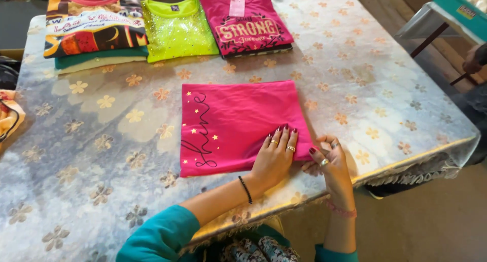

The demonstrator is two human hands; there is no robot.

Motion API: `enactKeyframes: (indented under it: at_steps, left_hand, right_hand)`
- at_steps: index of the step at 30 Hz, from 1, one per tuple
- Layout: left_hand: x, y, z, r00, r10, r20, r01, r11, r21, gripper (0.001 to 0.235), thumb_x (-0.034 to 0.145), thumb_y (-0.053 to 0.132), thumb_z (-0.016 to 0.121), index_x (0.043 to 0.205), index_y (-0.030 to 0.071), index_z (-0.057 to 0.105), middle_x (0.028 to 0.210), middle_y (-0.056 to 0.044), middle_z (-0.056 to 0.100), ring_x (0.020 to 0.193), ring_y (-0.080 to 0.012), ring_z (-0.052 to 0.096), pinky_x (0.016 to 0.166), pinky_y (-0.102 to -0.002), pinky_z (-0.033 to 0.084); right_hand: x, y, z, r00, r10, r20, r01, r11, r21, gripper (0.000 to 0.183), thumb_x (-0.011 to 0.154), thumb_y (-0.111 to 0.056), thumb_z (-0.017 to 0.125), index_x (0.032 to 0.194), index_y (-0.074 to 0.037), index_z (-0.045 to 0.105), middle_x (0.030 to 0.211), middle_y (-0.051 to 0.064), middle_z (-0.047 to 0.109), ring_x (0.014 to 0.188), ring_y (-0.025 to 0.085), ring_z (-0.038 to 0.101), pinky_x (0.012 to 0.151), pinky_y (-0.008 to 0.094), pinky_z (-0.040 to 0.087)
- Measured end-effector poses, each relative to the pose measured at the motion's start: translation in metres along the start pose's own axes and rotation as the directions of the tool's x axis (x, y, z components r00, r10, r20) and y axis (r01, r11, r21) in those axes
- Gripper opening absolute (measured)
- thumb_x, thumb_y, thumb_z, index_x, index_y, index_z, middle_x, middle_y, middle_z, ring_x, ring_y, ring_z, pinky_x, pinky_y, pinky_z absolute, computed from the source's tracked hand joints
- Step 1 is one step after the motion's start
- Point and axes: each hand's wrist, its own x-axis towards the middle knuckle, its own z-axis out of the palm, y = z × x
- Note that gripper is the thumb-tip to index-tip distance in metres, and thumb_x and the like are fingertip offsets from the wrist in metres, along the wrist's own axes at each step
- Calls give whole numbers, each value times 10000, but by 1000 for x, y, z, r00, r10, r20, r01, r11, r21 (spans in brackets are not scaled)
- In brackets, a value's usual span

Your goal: The person folds a pink t-shirt with the text 'Stay Strong Forever' and places it on a table. They then unfold a second pink t-shirt with the text 'Believe Dream', fold it neatly, and place it on the table next to the first one.

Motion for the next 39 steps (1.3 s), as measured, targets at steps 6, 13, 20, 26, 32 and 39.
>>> enactKeyframes:
  at_steps: [6,13,20,26,32,39]
  left_hand:
    - [12,-11,-22,999,26,-21,-30,982,-185,505,929,172,569,1395,-21,556,1395,-237,600,1310,-404,562,1086,-500,438]
    - [22,-3,-140,986,36,165,62,830,-554,388,988,191,545,1347,64,621,1102,-193,720,1083,-365,674,909,-484,536]
    - [-23,-33,-244,978,210,-19,-171,739,-651,448,926,139,573,1364,50,605,957,-178,697,924,-369,684,773,-492,539]
    - [-71,-72,-321,999,35,9,-16,651,-759,206,988,172,595,1122,85,724,730,-58,643,647,-163,647,615,-332,485]
    - [-77,-137,-309,895,-417,-157,-32,291,-956,208,1126,180,616,1177,-14,668,1091,46,673,962,-34,572,836,-244,497]
    - [-100,-338,-125,751,-645,140,21,-187,-982,192,1044,188,601,1164,53,665,1070,-44,729,907,-139,694,787,-297,571]
  right_hand:
    - [-11,17,-31,996,-34,76,53,966,-252,212,1029,-106,594,1224,-34,555,1004,108,690,801,145,685,683,260,559]
    - [18,-64,45,701,-552,452,606,128,-785,666,773,-180,748,1407,-99,561,1512,243,571,1479,421,407,1185,473,374]
    - [12,-111,40,754,-395,525,652,350,-673,419,727,-301,772,1101,-114,760,1205,112,741,1215,261,623,1027,397,468]
    - [-36,-173,20,852,-395,344,510,778,-367,419,659,5,785,1077,-29,793,829,53,749,635,63,607,590,219,462]
    - [22,-221,136,729,-535,426,666,699,-262,307,883,43,787,1160,23,654,1069,47,697,974,84,658,896,214,569]
    - [255,-28,177,899,-206,387,207,978,42,239,946,-56,657,1181,-28,624,1082,57,707,989,147,698,919,282,599]
